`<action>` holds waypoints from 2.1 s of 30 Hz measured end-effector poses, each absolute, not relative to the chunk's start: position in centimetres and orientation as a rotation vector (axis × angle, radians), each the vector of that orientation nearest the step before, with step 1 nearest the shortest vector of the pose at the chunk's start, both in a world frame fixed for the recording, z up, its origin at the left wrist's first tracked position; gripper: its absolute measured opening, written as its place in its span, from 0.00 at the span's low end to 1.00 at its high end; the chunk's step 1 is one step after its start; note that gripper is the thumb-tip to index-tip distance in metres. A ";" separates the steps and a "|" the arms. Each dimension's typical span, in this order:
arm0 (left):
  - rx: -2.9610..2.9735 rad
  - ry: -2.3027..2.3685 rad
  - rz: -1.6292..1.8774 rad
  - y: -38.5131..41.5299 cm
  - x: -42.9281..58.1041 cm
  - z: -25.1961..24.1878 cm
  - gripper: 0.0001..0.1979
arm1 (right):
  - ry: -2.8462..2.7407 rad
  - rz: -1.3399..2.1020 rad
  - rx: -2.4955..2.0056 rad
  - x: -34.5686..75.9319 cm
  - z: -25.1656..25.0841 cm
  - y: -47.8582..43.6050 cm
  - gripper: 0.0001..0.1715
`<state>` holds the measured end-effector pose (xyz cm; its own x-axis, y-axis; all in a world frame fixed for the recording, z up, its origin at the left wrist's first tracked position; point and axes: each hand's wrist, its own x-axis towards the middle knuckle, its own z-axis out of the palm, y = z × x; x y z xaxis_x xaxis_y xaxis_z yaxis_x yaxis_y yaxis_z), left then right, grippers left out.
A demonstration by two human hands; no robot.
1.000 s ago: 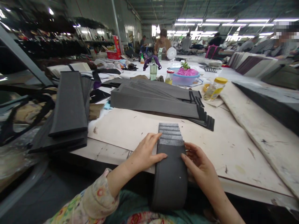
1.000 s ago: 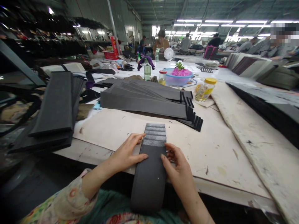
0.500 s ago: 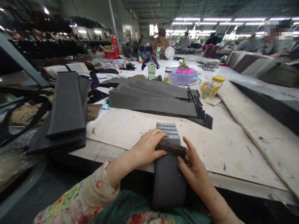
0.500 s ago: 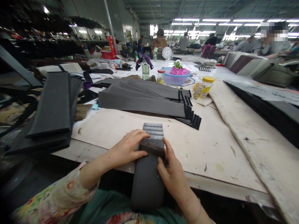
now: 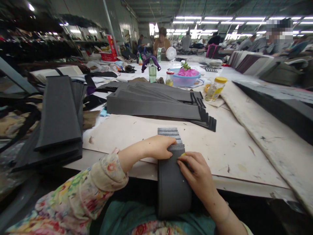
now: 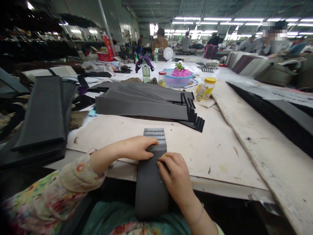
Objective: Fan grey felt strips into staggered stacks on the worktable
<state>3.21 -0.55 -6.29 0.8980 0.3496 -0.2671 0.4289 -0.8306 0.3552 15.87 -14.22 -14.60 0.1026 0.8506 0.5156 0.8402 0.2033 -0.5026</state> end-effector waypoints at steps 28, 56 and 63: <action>3.028 0.435 0.045 -3.7 4.2 -9.1 0.10 | -1.708 0.060 -1.619 15.6 -14.0 -14.1 0.05; 2.544 0.674 0.386 -1.3 -1.0 -11.0 0.11 | -1.992 0.071 -1.698 15.7 -12.8 -10.8 0.16; 2.727 0.671 0.350 -2.1 -1.1 -11.2 0.08 | -2.120 0.072 -1.667 15.0 -12.3 -10.6 0.12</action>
<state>-1.08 -2.08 -11.17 0.8604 0.4839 0.1597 0.4083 -0.8422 0.3522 14.97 -10.58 -12.27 -0.1765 0.9353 0.3065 0.9125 0.2723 -0.3052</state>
